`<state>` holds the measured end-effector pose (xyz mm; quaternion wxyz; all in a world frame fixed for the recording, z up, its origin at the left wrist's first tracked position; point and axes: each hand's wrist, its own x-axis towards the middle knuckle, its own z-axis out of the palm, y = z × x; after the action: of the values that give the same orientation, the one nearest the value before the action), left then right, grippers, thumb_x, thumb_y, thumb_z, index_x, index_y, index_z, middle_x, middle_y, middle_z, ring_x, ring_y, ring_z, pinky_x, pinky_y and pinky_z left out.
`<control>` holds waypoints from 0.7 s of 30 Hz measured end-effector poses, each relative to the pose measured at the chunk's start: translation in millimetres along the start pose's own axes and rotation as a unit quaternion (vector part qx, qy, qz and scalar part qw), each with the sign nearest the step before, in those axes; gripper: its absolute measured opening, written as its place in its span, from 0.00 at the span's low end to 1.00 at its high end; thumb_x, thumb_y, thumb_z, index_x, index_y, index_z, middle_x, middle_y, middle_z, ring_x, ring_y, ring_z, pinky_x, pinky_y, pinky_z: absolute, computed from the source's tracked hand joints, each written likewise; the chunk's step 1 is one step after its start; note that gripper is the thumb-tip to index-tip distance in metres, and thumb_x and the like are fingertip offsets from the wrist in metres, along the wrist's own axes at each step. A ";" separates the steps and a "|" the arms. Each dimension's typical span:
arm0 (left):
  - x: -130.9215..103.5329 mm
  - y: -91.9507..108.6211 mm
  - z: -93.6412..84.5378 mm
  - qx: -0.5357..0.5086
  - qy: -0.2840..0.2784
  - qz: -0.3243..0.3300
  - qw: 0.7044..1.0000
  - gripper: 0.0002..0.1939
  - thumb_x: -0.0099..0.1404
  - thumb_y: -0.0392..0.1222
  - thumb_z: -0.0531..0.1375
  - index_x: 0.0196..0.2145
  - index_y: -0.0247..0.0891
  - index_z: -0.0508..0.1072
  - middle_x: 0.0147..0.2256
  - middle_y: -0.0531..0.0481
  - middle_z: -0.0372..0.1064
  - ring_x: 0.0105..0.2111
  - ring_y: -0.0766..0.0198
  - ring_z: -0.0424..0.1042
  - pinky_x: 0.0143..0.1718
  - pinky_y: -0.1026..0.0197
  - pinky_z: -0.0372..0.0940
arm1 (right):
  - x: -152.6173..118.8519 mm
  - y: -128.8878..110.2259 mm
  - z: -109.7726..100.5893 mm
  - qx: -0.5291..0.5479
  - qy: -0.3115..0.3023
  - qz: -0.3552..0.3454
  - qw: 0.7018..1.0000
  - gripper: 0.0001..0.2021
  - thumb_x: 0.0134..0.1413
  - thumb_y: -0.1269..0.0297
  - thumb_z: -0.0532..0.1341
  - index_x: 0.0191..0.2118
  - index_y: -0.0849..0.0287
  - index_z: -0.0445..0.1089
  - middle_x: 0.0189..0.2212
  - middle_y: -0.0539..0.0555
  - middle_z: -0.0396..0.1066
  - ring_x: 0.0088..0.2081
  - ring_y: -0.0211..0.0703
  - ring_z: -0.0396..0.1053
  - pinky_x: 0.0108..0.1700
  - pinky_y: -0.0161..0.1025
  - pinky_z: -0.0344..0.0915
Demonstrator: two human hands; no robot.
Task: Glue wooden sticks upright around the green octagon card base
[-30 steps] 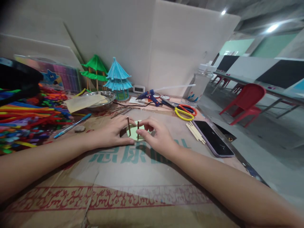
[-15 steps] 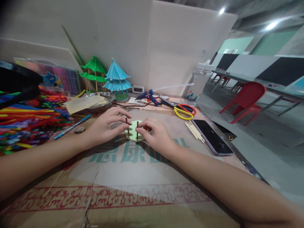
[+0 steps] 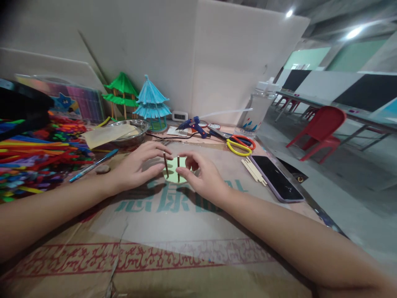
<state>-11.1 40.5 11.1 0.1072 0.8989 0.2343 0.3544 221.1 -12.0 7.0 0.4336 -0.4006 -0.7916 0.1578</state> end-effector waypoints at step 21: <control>-3.7 -13.6 14.1 0.028 -0.116 -0.016 0.993 0.30 0.64 0.57 0.63 0.59 0.40 0.65 0.53 0.39 0.70 0.53 0.46 0.69 0.52 0.45 0.64 | -3.0 -14.0 -5.8 -0.046 0.005 -0.086 0.995 0.15 0.66 0.66 0.57 0.56 0.53 0.67 0.35 0.51 0.70 0.35 0.43 0.67 0.41 0.44 0.68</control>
<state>-8.5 50.1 -6.2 0.1142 0.9327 0.2441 0.2396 219.7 -23.7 17.0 0.4308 -0.3516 -0.8272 0.0810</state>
